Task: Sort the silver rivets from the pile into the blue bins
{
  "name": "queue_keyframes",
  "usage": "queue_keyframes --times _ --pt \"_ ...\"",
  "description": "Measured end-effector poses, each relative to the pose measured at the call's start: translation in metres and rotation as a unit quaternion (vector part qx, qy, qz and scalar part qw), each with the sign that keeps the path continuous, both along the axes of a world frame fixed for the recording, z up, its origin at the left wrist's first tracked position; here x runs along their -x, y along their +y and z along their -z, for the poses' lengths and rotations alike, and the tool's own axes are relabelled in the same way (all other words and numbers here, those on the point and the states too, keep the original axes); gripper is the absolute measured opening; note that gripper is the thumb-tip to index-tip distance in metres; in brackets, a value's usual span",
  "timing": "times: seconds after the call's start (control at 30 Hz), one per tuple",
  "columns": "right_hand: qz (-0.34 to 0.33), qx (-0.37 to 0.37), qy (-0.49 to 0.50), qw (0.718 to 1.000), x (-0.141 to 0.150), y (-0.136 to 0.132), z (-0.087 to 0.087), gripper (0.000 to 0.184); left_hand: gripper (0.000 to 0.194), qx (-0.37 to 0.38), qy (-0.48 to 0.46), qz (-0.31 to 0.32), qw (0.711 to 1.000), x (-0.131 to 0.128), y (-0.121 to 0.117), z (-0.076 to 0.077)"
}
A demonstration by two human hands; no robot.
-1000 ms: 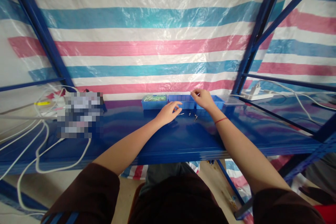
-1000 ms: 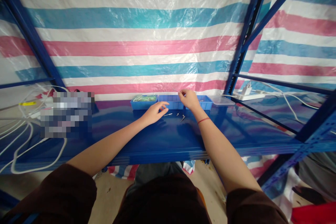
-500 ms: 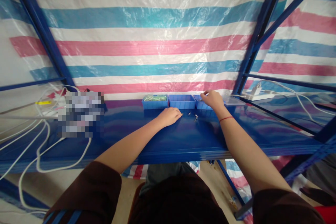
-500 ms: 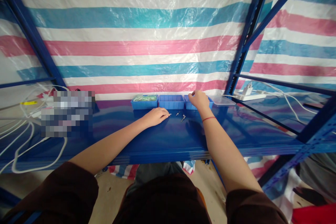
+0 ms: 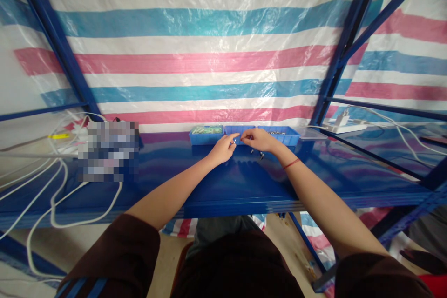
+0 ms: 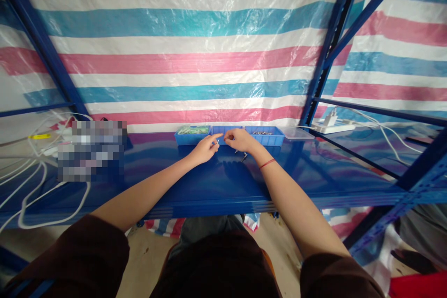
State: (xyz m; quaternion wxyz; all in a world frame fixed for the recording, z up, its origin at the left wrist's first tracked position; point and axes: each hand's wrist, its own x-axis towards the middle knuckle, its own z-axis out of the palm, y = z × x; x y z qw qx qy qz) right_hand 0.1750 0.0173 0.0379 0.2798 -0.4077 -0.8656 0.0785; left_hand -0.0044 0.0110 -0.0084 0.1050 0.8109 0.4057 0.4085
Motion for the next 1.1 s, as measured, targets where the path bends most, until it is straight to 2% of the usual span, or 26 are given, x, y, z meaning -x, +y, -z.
queue_keyframes --times 0.17,0.23,0.37,0.57,0.67,0.87,1.1 --pt "-0.048 0.116 0.032 0.992 0.0 -0.001 0.003 0.019 0.017 0.03 -0.101 0.003 0.994 -0.005 -0.004 -0.007" --pt "-0.065 0.13 0.059 0.988 0.0 -0.001 0.003 0.021 0.012 0.045 -0.143 -0.005 0.989 -0.005 -0.005 -0.011" --pt "-0.074 0.113 0.127 0.983 0.001 -0.003 -0.002 0.03 0.015 0.073 -0.174 -0.018 0.982 -0.002 -0.004 -0.014" --pt "-0.052 0.104 0.207 0.971 0.006 -0.009 -0.01 0.035 0.025 0.103 -0.153 0.055 0.981 -0.001 -0.002 -0.011" --pt "-0.049 0.099 0.222 0.969 0.006 -0.007 -0.009 0.036 0.026 0.103 -0.147 0.072 0.981 -0.003 -0.002 -0.01" --pt "-0.069 0.043 0.216 0.973 0.007 -0.003 -0.004 0.034 0.023 0.08 -0.139 0.062 0.985 -0.004 -0.001 -0.007" --pt "-0.084 -0.027 0.205 0.975 0.007 -0.011 -0.008 0.034 0.019 0.029 -0.215 0.021 0.976 -0.003 -0.003 -0.011"
